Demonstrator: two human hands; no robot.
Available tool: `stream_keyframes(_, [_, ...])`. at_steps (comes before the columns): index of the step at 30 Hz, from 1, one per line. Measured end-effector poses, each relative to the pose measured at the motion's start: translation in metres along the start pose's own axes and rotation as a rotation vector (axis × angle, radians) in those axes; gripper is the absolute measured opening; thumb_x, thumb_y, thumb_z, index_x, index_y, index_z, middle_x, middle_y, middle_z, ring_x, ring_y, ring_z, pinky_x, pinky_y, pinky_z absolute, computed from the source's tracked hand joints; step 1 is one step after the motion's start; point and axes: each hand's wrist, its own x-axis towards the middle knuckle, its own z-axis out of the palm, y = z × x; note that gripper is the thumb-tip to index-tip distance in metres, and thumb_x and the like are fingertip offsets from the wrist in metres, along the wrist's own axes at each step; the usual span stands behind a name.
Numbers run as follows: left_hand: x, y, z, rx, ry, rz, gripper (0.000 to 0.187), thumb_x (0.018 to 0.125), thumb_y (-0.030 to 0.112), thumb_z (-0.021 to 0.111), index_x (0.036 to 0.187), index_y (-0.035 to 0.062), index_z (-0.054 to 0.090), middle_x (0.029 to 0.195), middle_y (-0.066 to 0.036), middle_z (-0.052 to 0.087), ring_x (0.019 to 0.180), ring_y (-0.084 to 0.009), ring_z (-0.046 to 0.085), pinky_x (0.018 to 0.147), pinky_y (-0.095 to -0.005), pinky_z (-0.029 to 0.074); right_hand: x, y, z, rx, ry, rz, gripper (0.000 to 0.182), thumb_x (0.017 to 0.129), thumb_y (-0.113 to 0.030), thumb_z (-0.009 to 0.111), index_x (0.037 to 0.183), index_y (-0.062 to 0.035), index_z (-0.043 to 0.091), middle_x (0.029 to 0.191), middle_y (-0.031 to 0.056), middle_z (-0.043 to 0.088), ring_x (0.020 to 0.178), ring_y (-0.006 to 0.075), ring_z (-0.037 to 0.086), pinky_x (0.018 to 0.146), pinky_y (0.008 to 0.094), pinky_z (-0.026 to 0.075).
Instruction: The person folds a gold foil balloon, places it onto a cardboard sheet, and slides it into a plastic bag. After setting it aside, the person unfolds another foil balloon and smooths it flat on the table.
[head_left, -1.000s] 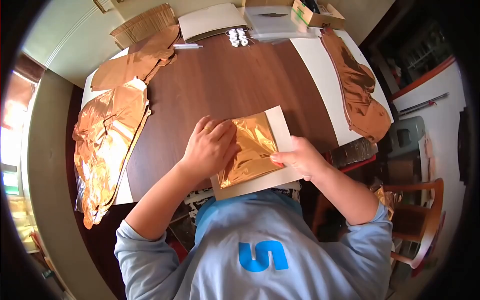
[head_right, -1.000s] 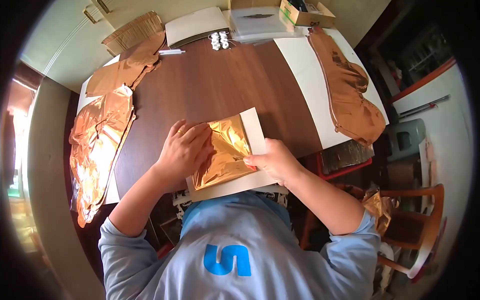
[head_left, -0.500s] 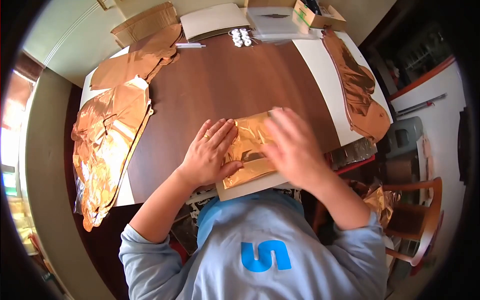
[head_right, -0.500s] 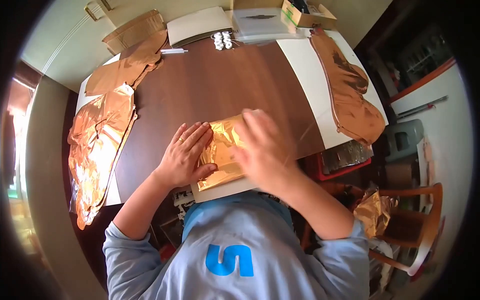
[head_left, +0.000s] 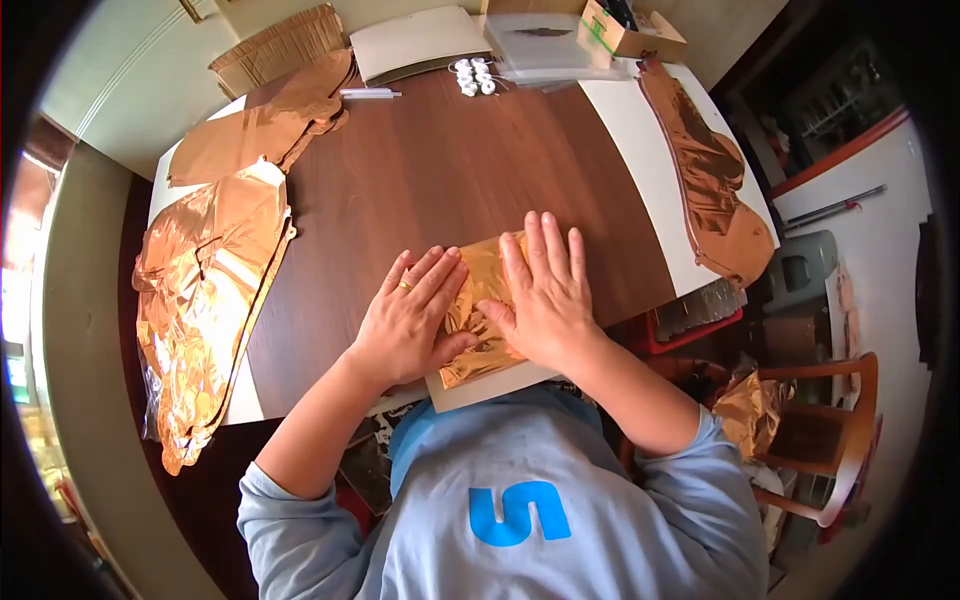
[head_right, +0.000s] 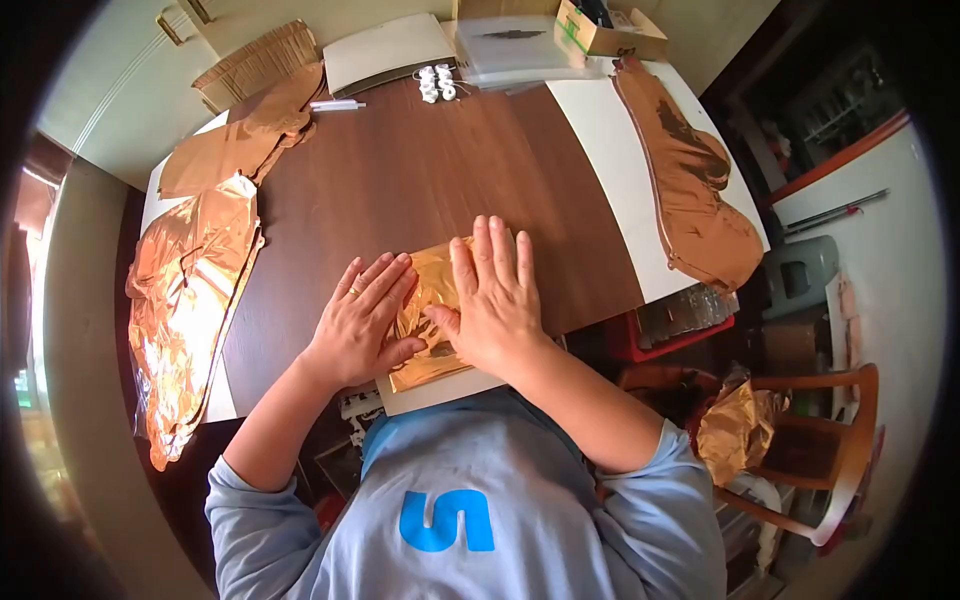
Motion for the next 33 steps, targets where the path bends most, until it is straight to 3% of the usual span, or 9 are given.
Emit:
stream_keyframes(4, [0.000,0.000,0.000,-0.006,-0.009,-0.003,0.077,0.089,0.054,0.063,0.144,0.0004,0.049,0.152,-0.017,0.044,0.142,-0.0335,0.040,0.118,-0.0525,0.025,0.001,0.010,-0.010,-0.016,-0.012,0.037,0.082,0.095,-0.052,0.054,0.146,0.0109,0.039,0.158,0.0310,0.024,0.151,0.0427,0.015,0.120,0.0599,0.006])
stream_keyframes(11, [0.000,0.000,0.000,0.000,0.024,0.012,0.080,0.087,0.052,0.064,0.145,-0.0001,0.046,0.151,-0.017,0.045,0.142,-0.0313,0.041,0.118,-0.0517,0.026,0.006,-0.006,0.000,0.165,-0.062,-0.232,0.084,0.097,-0.052,0.051,0.154,0.0045,0.026,0.162,0.0241,0.020,0.153,0.0371,0.013,0.122,0.0580,0.003])
stream_keyframes(17, [-0.003,0.000,-0.002,0.042,-0.002,0.017,0.081,0.089,0.053,0.062,0.147,0.0000,0.043,0.153,-0.017,0.043,0.143,-0.0305,0.039,0.119,-0.0517,0.024,0.002,-0.005,0.009,0.128,-0.064,-0.217,0.081,0.095,-0.047,0.056,0.154,0.0008,0.028,0.162,0.0252,0.021,0.150,0.0407,0.019,0.121,0.0587,0.010])
stream_keyframes(22, [-0.023,-0.005,-0.008,0.114,-0.062,-0.067,0.083,0.094,0.061,0.050,0.149,-0.0007,0.040,0.159,-0.017,0.034,0.148,-0.0307,0.032,0.121,-0.0510,0.016,0.003,-0.007,0.006,0.140,-0.080,-0.198,0.081,0.096,-0.049,0.055,0.154,0.0004,0.029,0.161,0.0260,0.020,0.151,0.0416,0.017,0.120,0.0608,0.009])
stream_keyframes(26, [-0.029,-0.009,-0.013,0.143,-0.115,-0.088,0.084,0.094,0.062,0.049,0.151,0.0005,0.037,0.160,-0.016,0.032,0.149,-0.0306,0.030,0.122,-0.0519,0.015,0.002,-0.007,0.006,0.151,-0.107,-0.178,0.083,0.096,-0.053,0.053,0.156,-0.0015,0.028,0.162,0.0267,0.018,0.151,0.0427,0.012,0.120,0.0617,0.003])
stream_keyframes(33, [-0.037,-0.010,-0.020,0.021,-0.111,-0.188,0.087,0.092,0.056,0.058,0.155,0.0037,0.030,0.162,-0.017,0.028,0.150,-0.0328,0.026,0.122,-0.0527,0.013,0.002,-0.008,0.006,0.122,-0.100,-0.170,0.083,0.096,-0.053,0.053,0.157,-0.0050,0.026,0.163,0.0263,0.015,0.151,0.0453,0.012,0.119,0.0635,0.005])
